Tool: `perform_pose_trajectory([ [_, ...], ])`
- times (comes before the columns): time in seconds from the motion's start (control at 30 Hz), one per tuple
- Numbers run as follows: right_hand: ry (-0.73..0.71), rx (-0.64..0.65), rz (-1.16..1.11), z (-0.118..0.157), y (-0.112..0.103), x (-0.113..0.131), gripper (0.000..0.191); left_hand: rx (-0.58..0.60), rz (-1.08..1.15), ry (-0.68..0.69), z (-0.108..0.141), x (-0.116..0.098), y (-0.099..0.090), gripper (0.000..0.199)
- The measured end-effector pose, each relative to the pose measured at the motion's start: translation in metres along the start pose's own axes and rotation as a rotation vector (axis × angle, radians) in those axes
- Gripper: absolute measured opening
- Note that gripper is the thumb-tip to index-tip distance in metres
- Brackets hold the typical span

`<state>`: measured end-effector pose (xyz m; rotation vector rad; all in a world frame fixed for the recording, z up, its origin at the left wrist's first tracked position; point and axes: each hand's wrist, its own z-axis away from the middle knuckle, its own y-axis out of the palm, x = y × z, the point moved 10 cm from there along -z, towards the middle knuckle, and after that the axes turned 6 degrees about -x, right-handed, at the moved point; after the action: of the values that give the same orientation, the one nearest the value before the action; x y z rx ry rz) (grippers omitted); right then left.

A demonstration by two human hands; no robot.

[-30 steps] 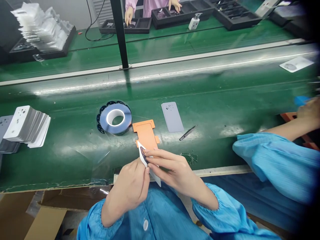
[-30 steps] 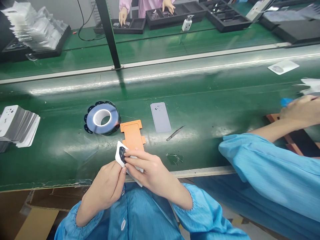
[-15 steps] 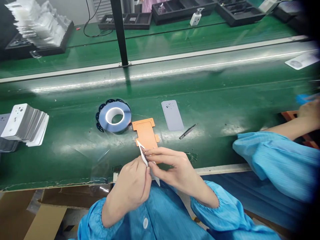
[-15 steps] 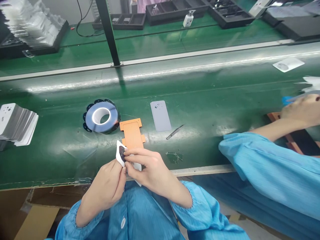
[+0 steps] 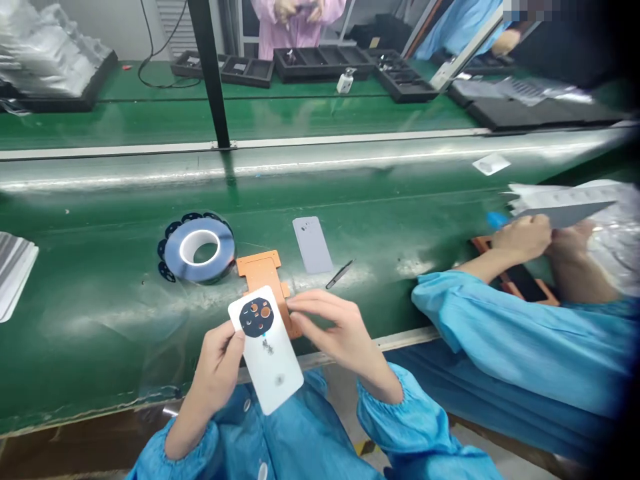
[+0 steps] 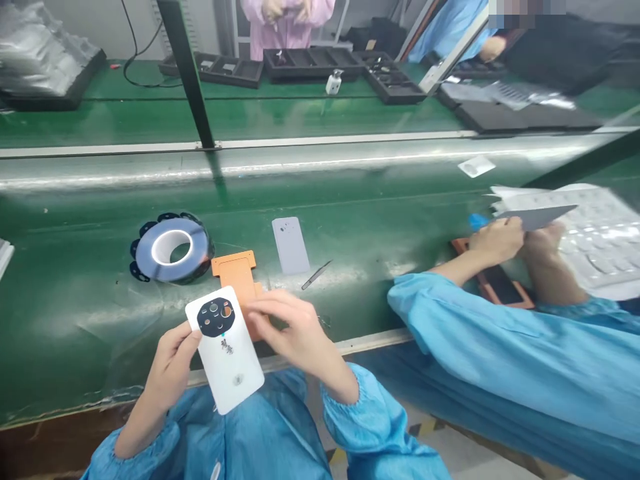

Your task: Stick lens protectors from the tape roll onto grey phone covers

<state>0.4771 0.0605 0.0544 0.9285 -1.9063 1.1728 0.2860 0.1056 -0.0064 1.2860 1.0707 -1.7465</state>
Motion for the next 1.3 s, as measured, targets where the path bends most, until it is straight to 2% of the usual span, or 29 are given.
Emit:
perform_pose_trajectory([
  [0.07, 0.128, -0.163, 0.212, -0.003, -0.036, -0.039, 0.018, 0.006, 0.094, -0.06, -0.004, 0.014, -0.002, 0.041],
  [0.13, 0.372, -0.283, 0.446, -0.001, -0.073, -0.091, 0.027, 0.022, 0.203, -0.129, -0.006, 0.026, -0.001, 0.039],
  [0.2, 0.629, -0.258, 0.638, 0.005, -0.096, -0.141, 0.039, 0.038, 0.336, -0.229, -0.006, 0.037, 0.004, 0.037],
  [0.27, 0.77, -0.213, 0.742, 0.009, -0.108, -0.175, 0.047, 0.05, 0.476, -0.331, -0.005, 0.043, 0.013, 0.035],
  [0.37, 0.772, -0.187, 0.719, 0.008, -0.107, -0.195, 0.039, 0.077, 0.701, -0.457, -0.002, 0.041, 0.03, 0.035],
  [0.47, 0.707, -0.247, 0.595, 0.006, -0.098, -0.186, 0.027, 0.134, 0.914, -0.646, 0.007, 0.044, 0.05, 0.035],
  [0.57, 0.646, -0.314, 0.237, 0.006, -0.077, -0.158, 0.03, 0.21, 1.057, -0.78, 0.016, 0.049, 0.065, 0.037],
  [0.67, 0.632, -0.224, -0.191, 0.012, -0.033, -0.118, 0.036, 0.318, 1.141, -0.718, 0.015, 0.042, 0.07, 0.048],
  [0.73, 0.648, -0.123, -0.352, 0.021, -0.002, -0.088, 0.036, 0.399, 1.152, -0.69, 0.017, 0.037, 0.073, 0.055],
  [0.8, 0.65, -0.026, -0.474, 0.031, 0.025, -0.06, 0.036, 0.423, 1.136, -0.698, 0.02, 0.035, 0.074, 0.057],
  [0.87, 0.642, 0.046, -0.572, 0.04, 0.045, -0.037, 0.034, 0.343, 1.101, -0.69, 0.021, 0.038, 0.07, 0.053],
  [0.93, 0.654, 0.099, -0.637, 0.047, 0.061, -0.023, 0.032, 0.212, 1.048, -0.662, 0.021, 0.042, 0.063, 0.047],
  [1.07, 0.702, 0.151, -0.621, 0.057, 0.081, -0.013, 0.022, 0.043, 0.899, -0.546, 0.024, 0.046, 0.052, 0.049],
  [1.2, 0.714, 0.124, -0.579, 0.056, 0.085, -0.007, 0.02, 0.008, 0.775, -0.338, 0.027, 0.044, 0.044, 0.054],
  [1.3, 0.731, 0.099, -0.604, 0.054, 0.083, -0.004, 0.023, 0.042, 0.739, -0.257, 0.031, 0.043, 0.042, 0.06],
])
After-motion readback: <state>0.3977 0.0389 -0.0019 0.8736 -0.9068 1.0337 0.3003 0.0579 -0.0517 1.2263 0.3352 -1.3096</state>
